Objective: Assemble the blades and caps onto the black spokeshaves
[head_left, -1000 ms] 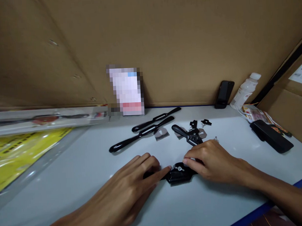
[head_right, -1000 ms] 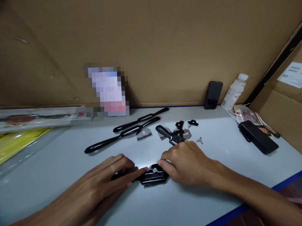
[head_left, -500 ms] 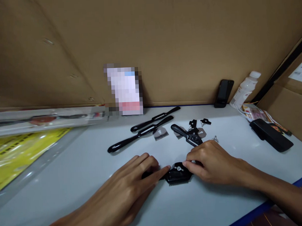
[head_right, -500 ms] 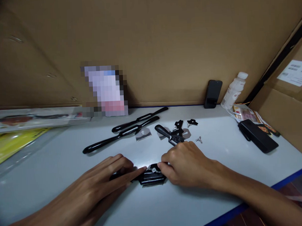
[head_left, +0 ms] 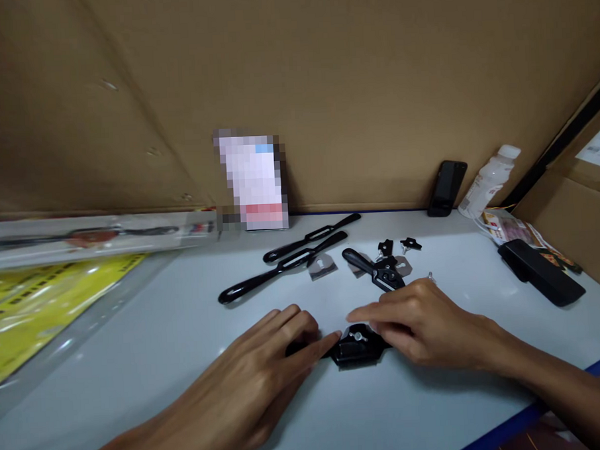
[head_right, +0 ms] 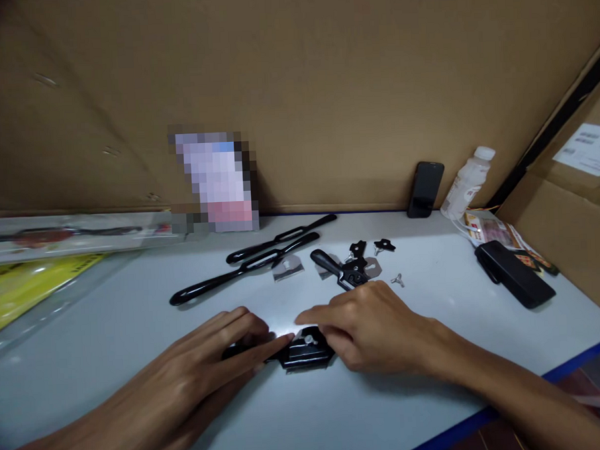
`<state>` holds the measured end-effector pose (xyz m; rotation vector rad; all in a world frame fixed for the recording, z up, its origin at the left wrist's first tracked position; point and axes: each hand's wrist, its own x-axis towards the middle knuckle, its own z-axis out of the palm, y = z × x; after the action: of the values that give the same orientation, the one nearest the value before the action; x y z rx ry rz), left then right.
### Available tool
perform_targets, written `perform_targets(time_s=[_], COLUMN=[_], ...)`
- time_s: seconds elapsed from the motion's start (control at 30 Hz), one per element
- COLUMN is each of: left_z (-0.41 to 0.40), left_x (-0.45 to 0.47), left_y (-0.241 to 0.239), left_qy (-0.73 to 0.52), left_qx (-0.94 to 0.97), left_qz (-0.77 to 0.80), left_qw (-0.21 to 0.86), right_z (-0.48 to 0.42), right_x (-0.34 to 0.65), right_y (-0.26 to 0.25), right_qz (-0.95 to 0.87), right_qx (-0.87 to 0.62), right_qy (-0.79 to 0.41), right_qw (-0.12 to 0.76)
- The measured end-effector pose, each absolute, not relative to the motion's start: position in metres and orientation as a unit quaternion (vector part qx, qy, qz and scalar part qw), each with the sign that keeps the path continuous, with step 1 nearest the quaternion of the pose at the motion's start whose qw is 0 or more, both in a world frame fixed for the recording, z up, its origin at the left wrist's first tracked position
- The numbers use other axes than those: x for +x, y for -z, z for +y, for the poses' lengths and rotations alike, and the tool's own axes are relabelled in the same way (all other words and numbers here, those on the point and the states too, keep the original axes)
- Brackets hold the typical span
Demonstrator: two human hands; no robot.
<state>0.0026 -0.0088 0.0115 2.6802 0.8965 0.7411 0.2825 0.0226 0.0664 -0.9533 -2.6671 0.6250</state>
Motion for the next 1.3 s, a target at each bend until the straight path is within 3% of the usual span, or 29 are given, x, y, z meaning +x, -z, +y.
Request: perform_targets(time_s=[0.13, 0.33, 0.7, 1.3], left_z=[-0.0084, -0.0078, -0.007, -0.007], left_x=[0.0022, 0.003, 0.0016, 0.0033], left_y=[-0.0115, -0.0119, -0.0157, -0.0144], left_qy=[-0.24, -0.258, -0.241, -0.252], left_qx=[0.918, 0.916, 0.923, 0.923], left_qz=[0.296, 0.291, 0.283, 0.277], left_qw=[0.107, 0.1, 0.095, 0.089], right_z=[0.023, 0.023, 0.0192, 0.0176], right_x=[0.2854, 0.2821, 0.2816, 0.2797], right_y=[-0.0674, -0.0678, -0.0661, -0.0644], right_qz=[-0.941, -0.943, -0.945, -0.95], right_qx=[-0.251, -0.284, -0.252, -0.257], right_qy=[-0.209, -0.164, -0.185, -0.158], right_qw=[0.085, 0.056, 0.1, 0.083])
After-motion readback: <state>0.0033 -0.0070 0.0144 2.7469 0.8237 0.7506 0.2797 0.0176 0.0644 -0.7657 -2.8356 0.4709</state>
